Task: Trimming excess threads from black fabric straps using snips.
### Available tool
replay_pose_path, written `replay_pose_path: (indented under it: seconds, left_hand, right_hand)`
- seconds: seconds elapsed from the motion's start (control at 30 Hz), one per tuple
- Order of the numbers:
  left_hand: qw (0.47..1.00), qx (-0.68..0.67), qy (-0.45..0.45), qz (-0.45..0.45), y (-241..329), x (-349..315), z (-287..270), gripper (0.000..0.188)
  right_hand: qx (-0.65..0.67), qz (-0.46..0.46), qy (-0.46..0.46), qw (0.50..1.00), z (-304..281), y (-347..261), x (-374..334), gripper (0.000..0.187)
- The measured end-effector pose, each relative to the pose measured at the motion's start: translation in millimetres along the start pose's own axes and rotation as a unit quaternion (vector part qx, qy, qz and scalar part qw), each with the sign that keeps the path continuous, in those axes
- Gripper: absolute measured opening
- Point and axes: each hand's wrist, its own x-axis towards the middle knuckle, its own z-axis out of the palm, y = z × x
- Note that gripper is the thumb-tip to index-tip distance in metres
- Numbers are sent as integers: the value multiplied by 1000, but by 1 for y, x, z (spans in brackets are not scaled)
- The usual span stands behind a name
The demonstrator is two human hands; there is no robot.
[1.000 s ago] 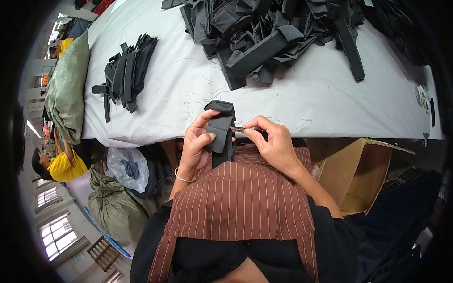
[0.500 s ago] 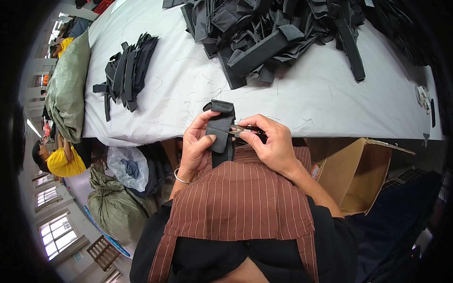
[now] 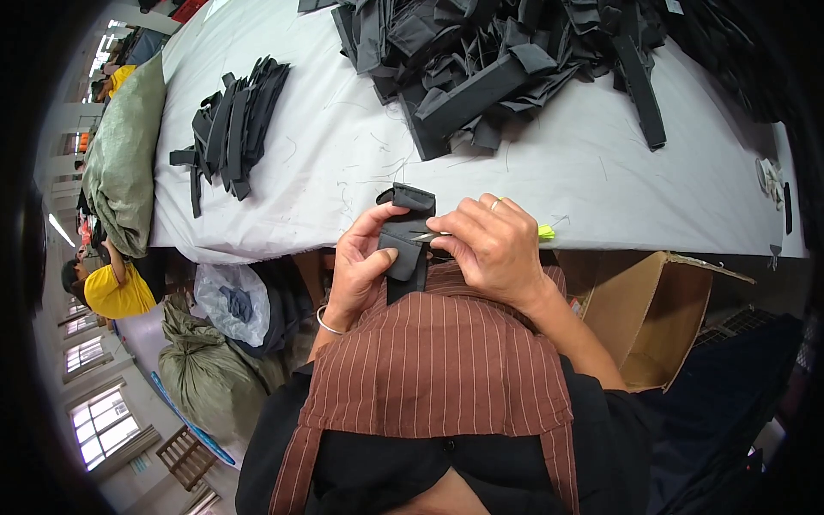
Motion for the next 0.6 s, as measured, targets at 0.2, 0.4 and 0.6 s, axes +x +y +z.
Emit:
replay_pose_path:
  seconds: [0.2, 0.4, 0.6]
  left_hand:
    - [1000, 3, -1, 7, 5, 0, 9, 53]
    - [1000, -5, 3, -3, 3, 1, 7, 54]
    - [1000, 18, 16, 8, 1, 0, 8, 54]
  right_hand:
    - [205, 74, -21, 976, 10, 5, -5, 17]
    - [254, 135, 0, 958, 10, 2, -9, 15]
    - [78, 67, 7, 995, 4, -4, -7, 12]
